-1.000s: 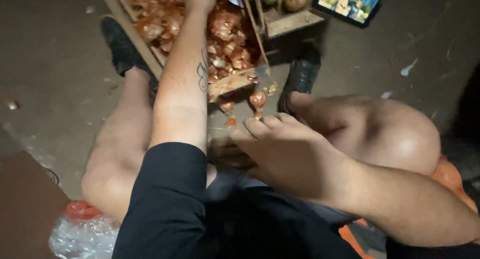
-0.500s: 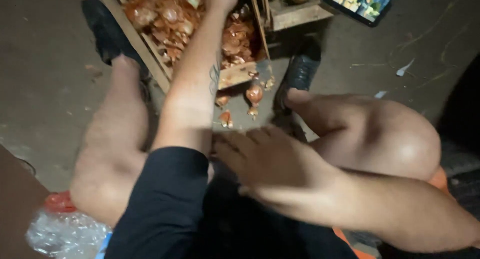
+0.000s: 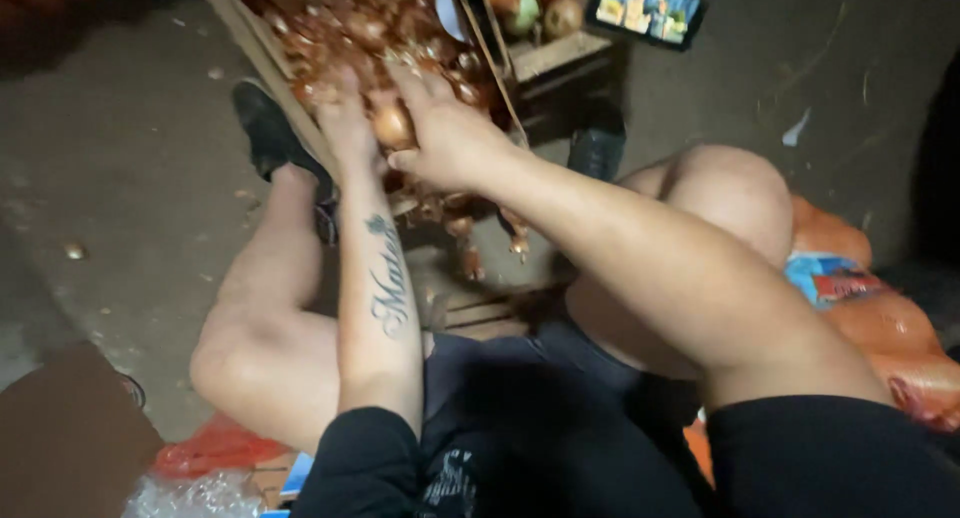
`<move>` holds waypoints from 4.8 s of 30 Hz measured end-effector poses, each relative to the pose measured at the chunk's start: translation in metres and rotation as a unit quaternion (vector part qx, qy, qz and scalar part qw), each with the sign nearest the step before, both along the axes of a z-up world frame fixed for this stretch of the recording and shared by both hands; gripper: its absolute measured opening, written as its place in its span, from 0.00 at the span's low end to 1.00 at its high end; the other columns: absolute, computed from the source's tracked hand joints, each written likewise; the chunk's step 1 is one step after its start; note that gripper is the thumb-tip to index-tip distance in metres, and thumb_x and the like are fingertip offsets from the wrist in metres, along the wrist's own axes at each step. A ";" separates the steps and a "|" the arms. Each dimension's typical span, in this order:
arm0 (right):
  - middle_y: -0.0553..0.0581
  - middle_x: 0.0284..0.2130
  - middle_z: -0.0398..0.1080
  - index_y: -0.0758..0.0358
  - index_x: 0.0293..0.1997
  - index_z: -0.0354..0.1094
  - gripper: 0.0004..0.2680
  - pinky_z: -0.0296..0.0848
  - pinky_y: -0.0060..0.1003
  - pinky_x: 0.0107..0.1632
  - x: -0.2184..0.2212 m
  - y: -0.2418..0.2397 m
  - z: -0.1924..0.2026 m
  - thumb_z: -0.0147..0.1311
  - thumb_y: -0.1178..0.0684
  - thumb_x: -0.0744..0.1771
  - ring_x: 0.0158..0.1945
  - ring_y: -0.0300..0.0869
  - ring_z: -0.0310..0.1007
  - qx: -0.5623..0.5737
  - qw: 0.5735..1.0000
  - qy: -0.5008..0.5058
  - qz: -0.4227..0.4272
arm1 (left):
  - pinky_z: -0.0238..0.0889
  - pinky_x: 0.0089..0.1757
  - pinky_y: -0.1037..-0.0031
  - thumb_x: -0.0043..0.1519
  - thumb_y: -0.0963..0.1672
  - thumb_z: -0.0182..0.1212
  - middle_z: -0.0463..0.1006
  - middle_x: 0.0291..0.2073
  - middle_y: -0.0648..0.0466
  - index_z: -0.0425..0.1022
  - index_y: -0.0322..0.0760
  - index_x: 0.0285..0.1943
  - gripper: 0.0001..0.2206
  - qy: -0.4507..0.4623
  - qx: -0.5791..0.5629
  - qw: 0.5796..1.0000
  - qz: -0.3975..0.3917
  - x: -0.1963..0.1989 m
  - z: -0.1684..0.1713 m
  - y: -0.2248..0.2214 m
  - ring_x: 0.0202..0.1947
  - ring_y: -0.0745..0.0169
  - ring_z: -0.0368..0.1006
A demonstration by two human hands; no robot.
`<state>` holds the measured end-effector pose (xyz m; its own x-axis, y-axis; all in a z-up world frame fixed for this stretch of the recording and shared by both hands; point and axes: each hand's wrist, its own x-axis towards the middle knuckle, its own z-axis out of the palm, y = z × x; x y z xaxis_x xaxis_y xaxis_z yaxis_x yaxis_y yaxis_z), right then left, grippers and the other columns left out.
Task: Peel the outer dry skin off of onions by hand
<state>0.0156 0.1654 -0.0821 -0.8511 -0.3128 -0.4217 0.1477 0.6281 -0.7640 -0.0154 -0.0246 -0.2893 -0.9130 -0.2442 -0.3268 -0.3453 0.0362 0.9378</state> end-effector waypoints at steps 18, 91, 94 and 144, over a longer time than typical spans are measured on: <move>0.45 0.21 0.74 0.49 0.24 0.70 0.07 0.66 0.35 0.30 -0.006 -0.036 -0.088 0.55 0.46 0.65 0.24 0.33 0.71 -0.179 0.973 -0.080 -0.124 | 0.62 0.54 0.60 0.69 0.58 0.37 0.70 0.66 0.43 0.62 0.38 0.72 0.30 -0.063 -0.304 0.897 -0.314 0.041 0.220 0.011 0.59 0.48 0.75; 0.68 0.55 0.62 0.70 0.46 0.72 0.05 0.71 0.51 0.53 0.005 0.040 0.073 0.61 0.68 0.69 0.56 0.58 0.66 -0.134 0.888 0.439 0.025 | 0.68 0.51 0.73 0.66 0.46 0.58 0.73 0.50 0.51 0.68 0.43 0.57 0.13 0.152 0.146 0.951 -0.226 0.031 0.246 0.031 0.49 0.61 0.71; 0.68 0.55 0.62 0.69 0.45 0.71 0.02 0.69 0.51 0.55 0.008 0.038 0.072 0.59 0.66 0.70 0.58 0.59 0.65 -0.126 0.893 0.430 0.025 | 0.61 0.35 0.75 0.67 0.44 0.54 0.76 0.41 0.45 0.69 0.42 0.54 0.09 0.101 0.265 0.945 -0.161 0.030 0.246 0.033 0.33 0.58 0.70; 0.52 0.36 0.70 0.61 0.41 0.66 0.05 0.69 0.31 0.43 0.005 0.034 0.066 0.53 0.65 0.66 0.39 0.38 0.69 -0.170 0.940 0.262 -0.134 | 0.74 0.25 0.79 0.66 0.48 0.59 0.78 0.46 0.43 0.58 0.34 0.63 0.21 0.080 0.199 0.947 -0.240 0.040 0.264 0.037 0.34 0.61 0.81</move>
<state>0.0208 0.1994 -0.0160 -0.9816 -0.0987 0.1637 -0.1874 0.3288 -0.9256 0.0244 0.0122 -0.0250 -0.9329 0.3251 -0.1547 -0.2319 -0.2139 0.9489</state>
